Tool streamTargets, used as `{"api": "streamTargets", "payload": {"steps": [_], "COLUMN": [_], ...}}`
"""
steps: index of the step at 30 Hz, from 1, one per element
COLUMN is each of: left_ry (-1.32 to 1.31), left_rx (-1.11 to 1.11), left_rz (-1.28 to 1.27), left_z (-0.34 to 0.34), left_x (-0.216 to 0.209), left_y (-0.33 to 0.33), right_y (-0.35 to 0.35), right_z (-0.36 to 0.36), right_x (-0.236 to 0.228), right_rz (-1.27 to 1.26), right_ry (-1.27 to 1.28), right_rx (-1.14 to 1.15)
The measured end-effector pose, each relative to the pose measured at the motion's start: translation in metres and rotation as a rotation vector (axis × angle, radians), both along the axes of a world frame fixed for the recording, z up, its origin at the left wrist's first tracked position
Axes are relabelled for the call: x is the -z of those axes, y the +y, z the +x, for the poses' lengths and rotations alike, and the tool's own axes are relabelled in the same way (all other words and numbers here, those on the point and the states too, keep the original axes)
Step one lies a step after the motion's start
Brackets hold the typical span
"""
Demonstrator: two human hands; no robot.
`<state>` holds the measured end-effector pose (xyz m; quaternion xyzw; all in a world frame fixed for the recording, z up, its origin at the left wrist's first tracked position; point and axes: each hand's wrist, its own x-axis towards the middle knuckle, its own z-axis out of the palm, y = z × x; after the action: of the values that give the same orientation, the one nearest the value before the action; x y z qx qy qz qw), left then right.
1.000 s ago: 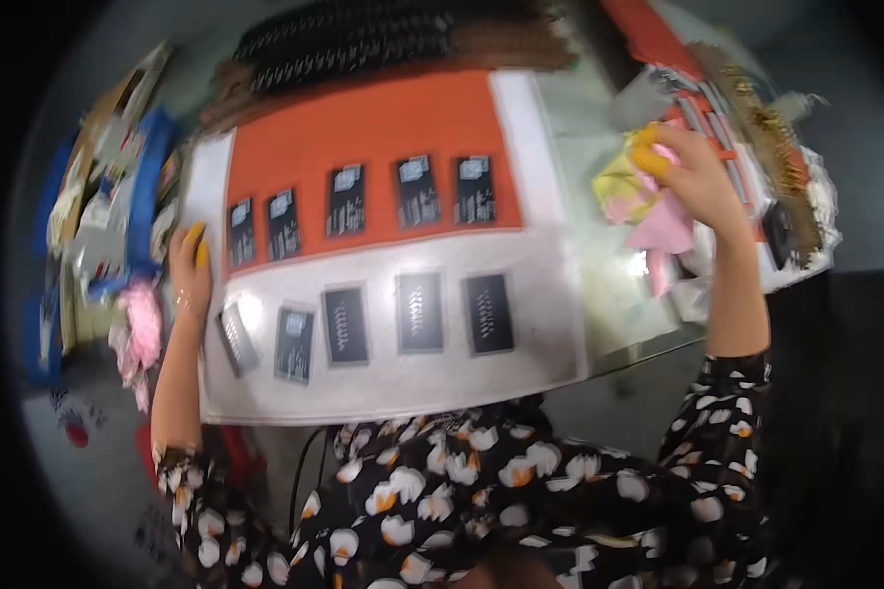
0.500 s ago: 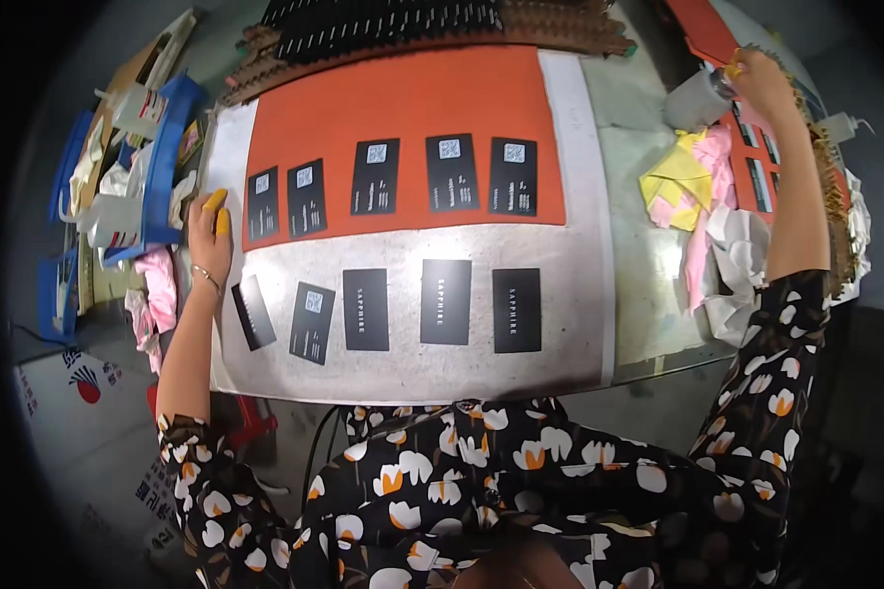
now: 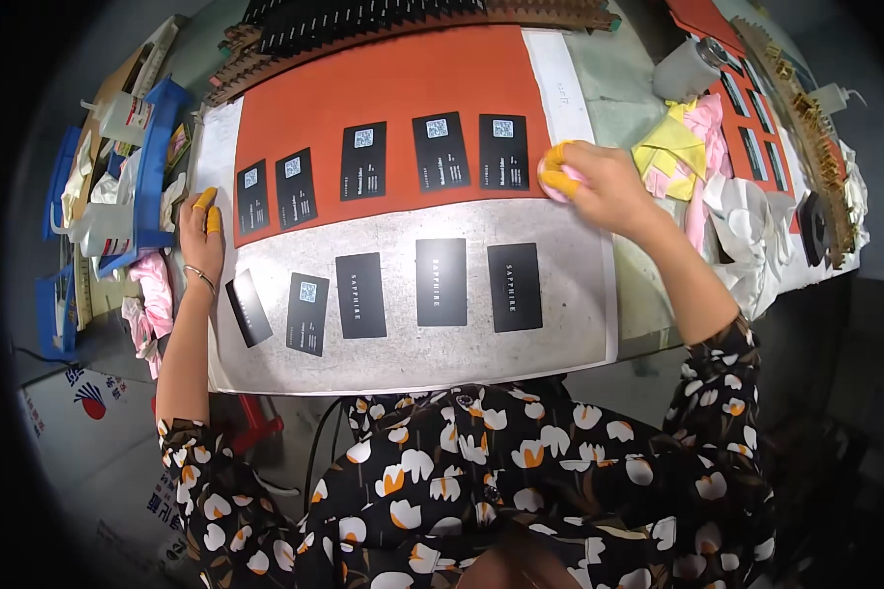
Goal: The person wipes multiple black cards laid out on a red mat using a yellow cloth. They systematically clean each card one by one, then pick up a white cloth, apply liquid from a bottle, and continue wiping the cards and the surrounding mat area.
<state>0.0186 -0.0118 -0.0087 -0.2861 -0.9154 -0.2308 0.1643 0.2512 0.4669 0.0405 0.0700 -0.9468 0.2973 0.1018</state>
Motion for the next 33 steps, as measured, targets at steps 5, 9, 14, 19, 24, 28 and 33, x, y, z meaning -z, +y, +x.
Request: {"api": "streamTargets", "payload": {"steps": [5,9,14,19,24,28,33], "left_ry": [0.027,0.037,0.044,0.079,-0.005,0.025,-0.007], "left_rx": [-0.012,0.000,-0.019,-0.007,-0.030,-0.032,-0.045], "left_rz": [-0.037,-0.025,-0.042,-0.048,-0.014,-0.004,0.023], "left_z": [0.005,0.006,0.007,0.005,0.010,0.007,0.011], "left_x": [-0.005,-0.007,-0.004,-0.006,-0.008,-0.009,-0.008], "left_y": [0.001,0.006,-0.002,0.005,0.005,0.007,0.005], "right_y": [-0.019,-0.014,-0.047,-0.038,-0.058,-0.065,-0.089], "right_z": [-0.020,-0.056,-0.032,-0.012,-0.045,-0.087,-0.083], "right_x": [0.012,0.012,0.013,-0.002,0.001,0.010,0.011], "right_rz": [0.209,0.262,0.212,0.101,0.126,0.271,0.249], "right_ry": [-0.065,0.014,0.010,-0.021,0.057,0.024,-0.003], "right_rx": [-0.025,0.050,-0.145,-0.196,-0.221,-0.145,-0.242]}}
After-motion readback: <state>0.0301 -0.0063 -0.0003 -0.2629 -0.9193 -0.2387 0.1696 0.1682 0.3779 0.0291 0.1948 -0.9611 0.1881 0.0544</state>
